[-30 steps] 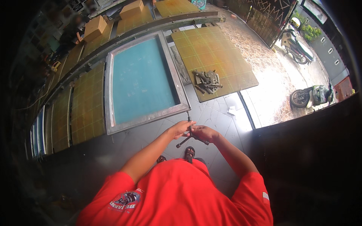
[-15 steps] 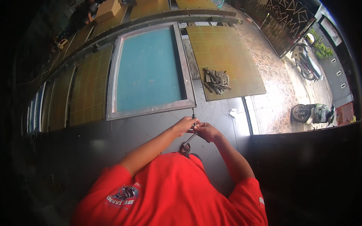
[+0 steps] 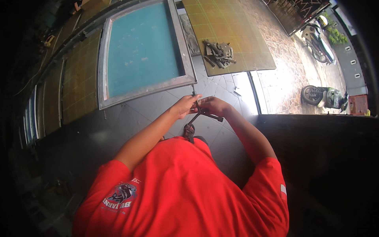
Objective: The person selects a screen printing frame from a stack, places it onto a printing table, and uses a wrench to tighten a bolt on the frame's hinge mechanism.
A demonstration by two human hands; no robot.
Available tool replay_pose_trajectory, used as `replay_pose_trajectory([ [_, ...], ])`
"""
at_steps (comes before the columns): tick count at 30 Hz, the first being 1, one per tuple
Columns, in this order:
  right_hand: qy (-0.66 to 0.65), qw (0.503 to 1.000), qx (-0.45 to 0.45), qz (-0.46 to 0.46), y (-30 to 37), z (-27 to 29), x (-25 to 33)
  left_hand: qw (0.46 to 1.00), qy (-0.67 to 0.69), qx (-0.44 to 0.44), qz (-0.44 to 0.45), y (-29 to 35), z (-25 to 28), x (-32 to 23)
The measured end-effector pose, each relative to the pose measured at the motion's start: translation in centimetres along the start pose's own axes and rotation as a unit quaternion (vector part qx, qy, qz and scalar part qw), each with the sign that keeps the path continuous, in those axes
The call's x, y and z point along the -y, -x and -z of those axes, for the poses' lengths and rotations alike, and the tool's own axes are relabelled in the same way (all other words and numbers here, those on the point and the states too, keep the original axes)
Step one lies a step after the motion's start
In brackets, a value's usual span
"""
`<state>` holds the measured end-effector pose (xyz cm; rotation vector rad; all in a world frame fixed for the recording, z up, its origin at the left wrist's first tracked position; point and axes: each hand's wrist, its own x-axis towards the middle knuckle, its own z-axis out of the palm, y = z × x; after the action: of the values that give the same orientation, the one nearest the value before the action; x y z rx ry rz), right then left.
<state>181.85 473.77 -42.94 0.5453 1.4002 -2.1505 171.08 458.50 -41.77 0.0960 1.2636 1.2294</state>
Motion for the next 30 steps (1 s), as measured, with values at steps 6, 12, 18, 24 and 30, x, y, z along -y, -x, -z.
replay_pose_trajectory([
  [6,-0.044,0.999,0.011,0.026,-0.9,0.0,-0.8,0.999,0.031,-0.013,-0.030,0.7,-0.1,-0.1],
  [12,-0.021,0.998,-0.044,-0.033,0.2,-2.0,1.1,0.999,-0.003,-0.026,-0.037,0.4,0.5,0.3],
  [18,0.002,1.000,0.002,-0.008,-0.4,-0.5,-0.1,0.999,-0.006,-0.032,-0.038,0.5,0.4,0.4],
  [24,0.033,0.999,-0.012,-0.022,-1.1,0.3,-0.8,0.999,0.046,0.008,-0.021,1.0,0.2,0.4],
  [30,-0.049,0.999,0.020,-0.002,-1.5,-1.2,-1.3,0.999,0.016,0.029,-0.035,1.2,0.0,0.3],
])
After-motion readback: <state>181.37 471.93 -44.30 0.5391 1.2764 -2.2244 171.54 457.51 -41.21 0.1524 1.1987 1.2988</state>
